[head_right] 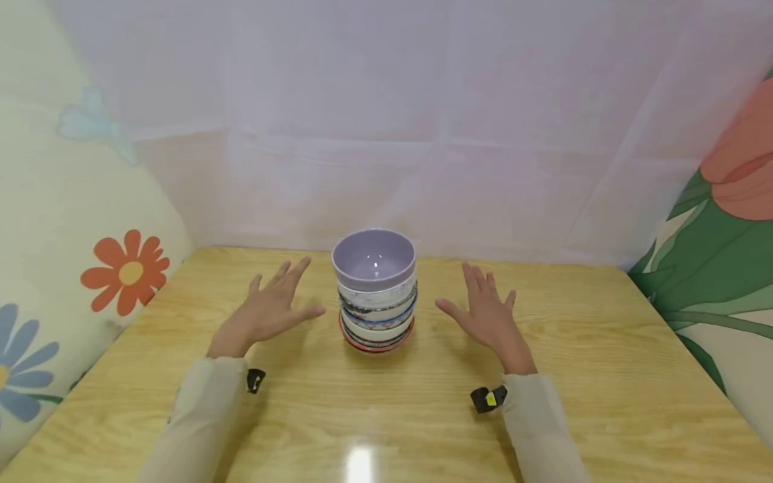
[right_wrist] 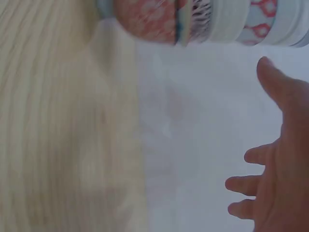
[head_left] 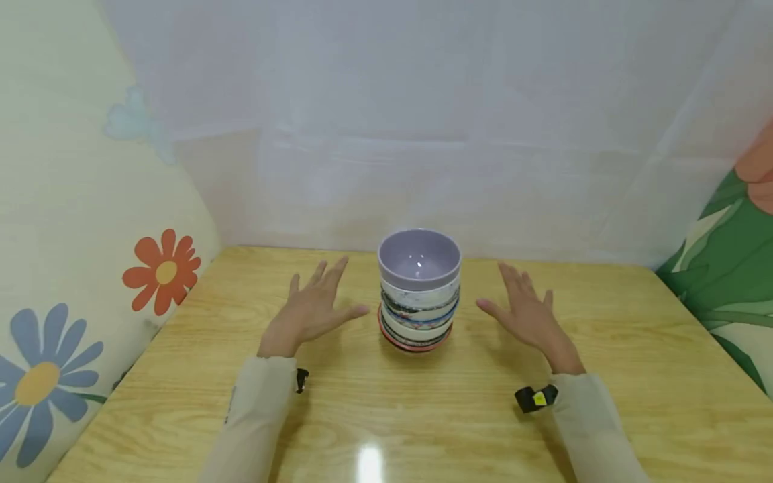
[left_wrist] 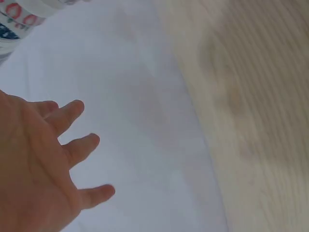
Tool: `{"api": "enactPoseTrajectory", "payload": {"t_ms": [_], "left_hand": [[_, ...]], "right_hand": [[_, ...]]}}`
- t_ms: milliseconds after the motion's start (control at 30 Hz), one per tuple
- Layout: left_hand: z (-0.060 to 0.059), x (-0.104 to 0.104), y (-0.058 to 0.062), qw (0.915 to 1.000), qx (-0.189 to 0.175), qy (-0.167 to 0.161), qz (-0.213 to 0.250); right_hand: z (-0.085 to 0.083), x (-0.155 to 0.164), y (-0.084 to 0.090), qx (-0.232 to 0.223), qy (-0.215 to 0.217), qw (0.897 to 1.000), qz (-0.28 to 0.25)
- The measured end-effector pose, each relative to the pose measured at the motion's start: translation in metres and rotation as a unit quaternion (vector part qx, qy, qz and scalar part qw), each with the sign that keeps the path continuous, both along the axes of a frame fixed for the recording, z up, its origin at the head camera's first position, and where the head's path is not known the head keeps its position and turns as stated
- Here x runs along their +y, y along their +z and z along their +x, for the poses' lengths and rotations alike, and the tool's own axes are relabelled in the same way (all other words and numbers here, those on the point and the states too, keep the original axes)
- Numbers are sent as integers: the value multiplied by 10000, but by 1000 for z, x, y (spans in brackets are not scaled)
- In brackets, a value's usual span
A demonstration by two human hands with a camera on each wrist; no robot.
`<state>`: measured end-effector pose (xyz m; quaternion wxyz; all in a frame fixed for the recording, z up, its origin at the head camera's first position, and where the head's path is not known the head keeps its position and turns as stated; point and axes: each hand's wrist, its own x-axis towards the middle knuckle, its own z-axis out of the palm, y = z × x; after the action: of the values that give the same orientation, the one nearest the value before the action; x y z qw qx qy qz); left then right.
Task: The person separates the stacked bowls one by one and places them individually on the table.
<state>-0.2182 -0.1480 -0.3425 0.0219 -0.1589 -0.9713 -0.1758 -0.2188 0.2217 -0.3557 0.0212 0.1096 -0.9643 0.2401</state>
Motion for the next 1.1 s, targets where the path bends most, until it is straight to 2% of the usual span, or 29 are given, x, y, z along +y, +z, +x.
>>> {"api": "enactPoseTrajectory", "payload": {"t_ms": [167, 300, 433, 567, 767, 1100], "left_hand": [[1, 8, 6, 9940, 15, -557, 945], [3, 16, 9, 9820, -40, -973, 1616], [3, 25, 12, 9700, -161, -1199, 2111], [3, 36, 16, 9613, -355, -1200, 2456], [1, 49, 17, 9567, -511, -1094, 2649], [2, 58, 18, 9580, -750, -873, 2628]], "right_hand": [[5, -11, 13, 2, 629, 9948, -795], [7, -23, 24, 206, 1228, 9808, -1502], [7, -37, 37, 343, 1470, 9722, -1792], [5, -49, 49, 315, 1472, 9718, -1812], [0, -60, 58, 338, 1573, 9688, -1887], [-4, -74, 65, 229, 1519, 9689, -1939]]}}
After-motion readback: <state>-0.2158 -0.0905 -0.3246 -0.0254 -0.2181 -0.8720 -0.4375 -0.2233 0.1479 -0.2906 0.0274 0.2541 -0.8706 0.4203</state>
